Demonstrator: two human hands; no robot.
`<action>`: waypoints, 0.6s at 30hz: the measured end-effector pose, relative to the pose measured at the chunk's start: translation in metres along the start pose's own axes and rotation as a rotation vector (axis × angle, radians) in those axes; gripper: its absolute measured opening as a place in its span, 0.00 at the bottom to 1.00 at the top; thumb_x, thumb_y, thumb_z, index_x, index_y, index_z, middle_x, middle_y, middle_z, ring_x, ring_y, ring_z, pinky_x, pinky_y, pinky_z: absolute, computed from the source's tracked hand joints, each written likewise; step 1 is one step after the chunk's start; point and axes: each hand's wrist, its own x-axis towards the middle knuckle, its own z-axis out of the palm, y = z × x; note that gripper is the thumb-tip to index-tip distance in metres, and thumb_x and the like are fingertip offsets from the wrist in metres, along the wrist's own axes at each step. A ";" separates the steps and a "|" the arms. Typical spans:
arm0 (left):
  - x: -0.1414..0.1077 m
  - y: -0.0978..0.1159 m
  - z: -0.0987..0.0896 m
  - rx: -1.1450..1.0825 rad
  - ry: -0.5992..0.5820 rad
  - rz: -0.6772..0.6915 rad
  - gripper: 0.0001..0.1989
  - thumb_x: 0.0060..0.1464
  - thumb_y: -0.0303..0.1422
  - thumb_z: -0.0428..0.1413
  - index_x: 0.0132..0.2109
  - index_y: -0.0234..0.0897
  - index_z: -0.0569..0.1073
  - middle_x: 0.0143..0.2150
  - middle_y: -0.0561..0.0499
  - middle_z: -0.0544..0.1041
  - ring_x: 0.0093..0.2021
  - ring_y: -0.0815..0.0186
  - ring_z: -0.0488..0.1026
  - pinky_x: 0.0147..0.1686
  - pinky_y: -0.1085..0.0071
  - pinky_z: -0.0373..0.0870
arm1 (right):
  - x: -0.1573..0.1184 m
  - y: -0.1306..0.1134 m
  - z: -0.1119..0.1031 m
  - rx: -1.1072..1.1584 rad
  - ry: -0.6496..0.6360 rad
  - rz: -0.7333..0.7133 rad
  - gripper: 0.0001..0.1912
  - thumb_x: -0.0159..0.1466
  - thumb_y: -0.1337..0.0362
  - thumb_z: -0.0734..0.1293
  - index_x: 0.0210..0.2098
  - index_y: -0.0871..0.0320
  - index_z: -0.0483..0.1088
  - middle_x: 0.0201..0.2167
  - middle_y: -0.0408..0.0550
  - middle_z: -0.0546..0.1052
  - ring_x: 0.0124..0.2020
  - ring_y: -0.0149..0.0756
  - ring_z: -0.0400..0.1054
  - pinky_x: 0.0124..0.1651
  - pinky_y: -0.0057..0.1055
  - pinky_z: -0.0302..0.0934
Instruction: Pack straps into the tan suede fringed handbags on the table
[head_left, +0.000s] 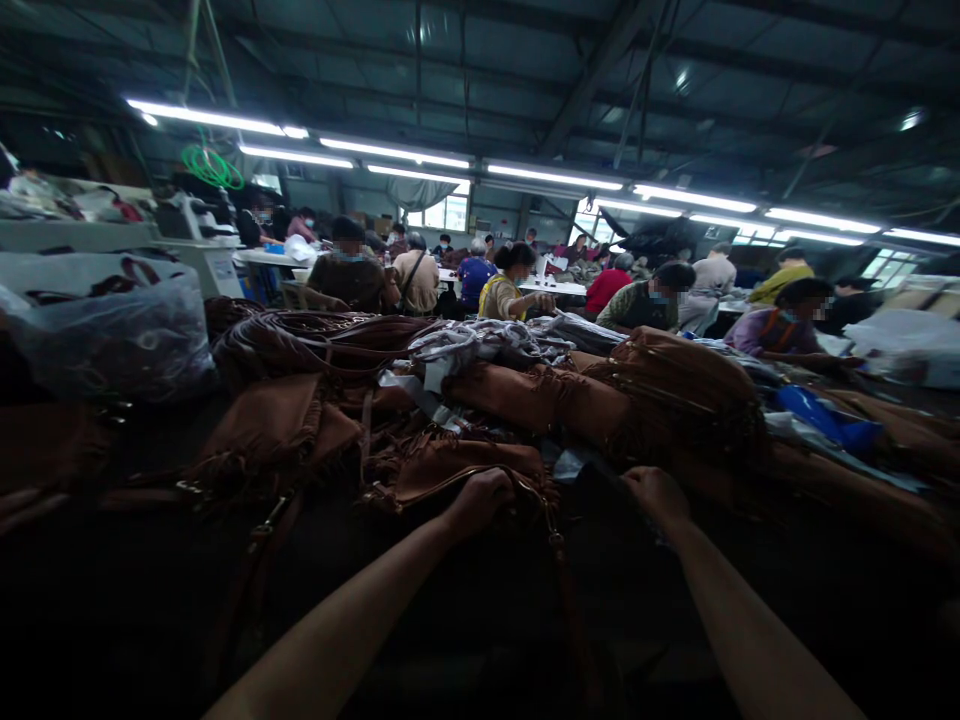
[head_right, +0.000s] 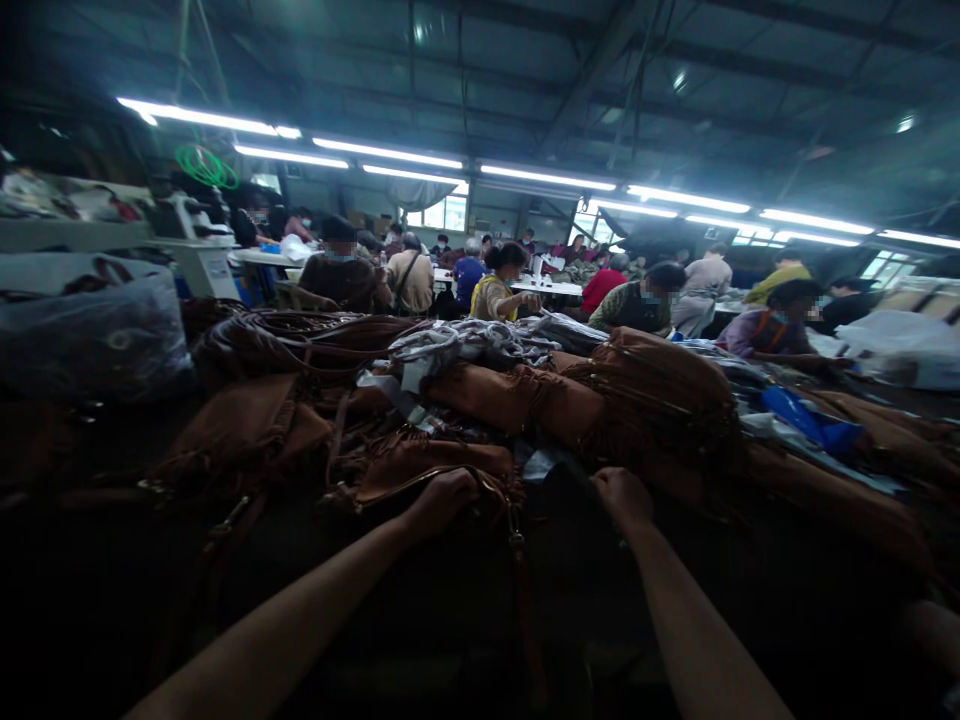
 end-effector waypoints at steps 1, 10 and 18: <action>0.000 0.000 0.000 -0.004 -0.003 0.002 0.04 0.54 0.25 0.51 0.33 0.34 0.71 0.38 0.47 0.77 0.40 0.65 0.72 0.43 0.69 0.66 | -0.002 -0.001 -0.001 -0.022 0.002 -0.010 0.14 0.61 0.57 0.60 0.34 0.55 0.77 0.33 0.49 0.79 0.35 0.36 0.73 0.30 0.26 0.54; -0.002 -0.001 0.001 0.056 -0.003 -0.037 0.06 0.53 0.27 0.52 0.36 0.35 0.74 0.38 0.47 0.77 0.40 0.63 0.72 0.44 0.68 0.68 | -0.020 -0.006 -0.008 -0.170 0.170 -0.120 0.12 0.61 0.61 0.60 0.32 0.55 0.75 0.33 0.48 0.77 0.35 0.35 0.71 0.33 0.27 0.55; -0.003 -0.004 0.001 0.076 0.011 -0.031 0.05 0.53 0.27 0.52 0.34 0.34 0.74 0.37 0.46 0.76 0.39 0.63 0.72 0.43 0.69 0.68 | -0.018 0.008 -0.009 0.143 0.104 -0.093 0.13 0.60 0.58 0.61 0.33 0.55 0.76 0.34 0.45 0.79 0.37 0.36 0.72 0.38 0.26 0.58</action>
